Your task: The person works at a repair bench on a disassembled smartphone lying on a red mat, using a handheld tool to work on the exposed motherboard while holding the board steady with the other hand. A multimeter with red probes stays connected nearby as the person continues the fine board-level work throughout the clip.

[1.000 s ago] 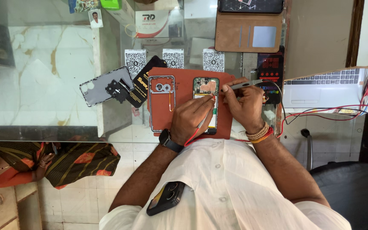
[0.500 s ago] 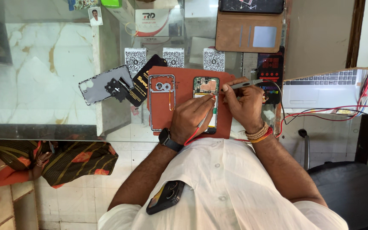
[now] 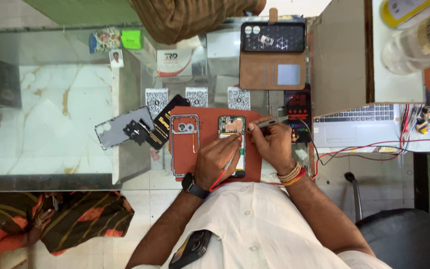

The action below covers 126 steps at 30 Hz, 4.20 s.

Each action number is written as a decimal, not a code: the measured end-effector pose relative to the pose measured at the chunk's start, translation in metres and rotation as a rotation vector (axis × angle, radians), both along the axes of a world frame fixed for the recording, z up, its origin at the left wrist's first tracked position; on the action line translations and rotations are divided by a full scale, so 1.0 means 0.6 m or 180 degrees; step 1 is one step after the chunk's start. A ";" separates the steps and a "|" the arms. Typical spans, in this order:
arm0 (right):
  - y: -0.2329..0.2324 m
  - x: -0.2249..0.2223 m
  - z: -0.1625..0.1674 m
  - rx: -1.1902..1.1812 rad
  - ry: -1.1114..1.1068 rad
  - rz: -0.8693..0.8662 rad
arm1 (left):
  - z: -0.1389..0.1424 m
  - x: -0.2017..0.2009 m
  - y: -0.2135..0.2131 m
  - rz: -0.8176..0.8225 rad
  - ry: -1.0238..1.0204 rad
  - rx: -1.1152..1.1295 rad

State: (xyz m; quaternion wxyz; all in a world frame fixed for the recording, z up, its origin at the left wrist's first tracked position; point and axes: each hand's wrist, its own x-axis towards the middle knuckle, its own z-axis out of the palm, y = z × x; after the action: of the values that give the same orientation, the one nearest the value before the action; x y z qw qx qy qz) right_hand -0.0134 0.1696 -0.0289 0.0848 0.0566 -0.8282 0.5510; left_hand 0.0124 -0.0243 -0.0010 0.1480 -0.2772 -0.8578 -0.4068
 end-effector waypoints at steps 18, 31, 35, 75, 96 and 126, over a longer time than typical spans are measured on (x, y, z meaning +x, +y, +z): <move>0.011 0.012 0.007 -0.0007 -0.0255 -0.0051 | 0.014 0.020 0.018 0.0102 0.0002 0.0033; -0.002 0.049 0.005 -0.0183 -0.0227 -0.0093 | 0.007 0.061 0.009 0.0112 0.0013 0.0122; -0.013 0.067 0.016 -0.0219 -0.0250 -0.0173 | 0.014 0.074 -0.001 0.0068 0.0021 0.0140; -0.085 0.185 0.110 -0.0060 0.0052 -0.0213 | 0.002 0.181 -0.055 0.0040 0.0344 0.0187; 0.033 0.056 0.012 -0.0136 -0.0030 0.0136 | 0.004 0.065 0.032 0.0097 -0.0011 0.0089; -0.037 0.059 0.000 0.0379 0.0164 -0.0108 | -0.036 0.058 -0.042 0.0001 0.0139 -0.0057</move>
State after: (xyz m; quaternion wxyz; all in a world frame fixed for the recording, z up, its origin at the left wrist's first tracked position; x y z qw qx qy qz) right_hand 0.0223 0.1476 -0.0292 0.1119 0.0616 -0.8579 0.4976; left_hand 0.0470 -0.0495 -0.0226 0.1643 -0.2871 -0.8580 -0.3929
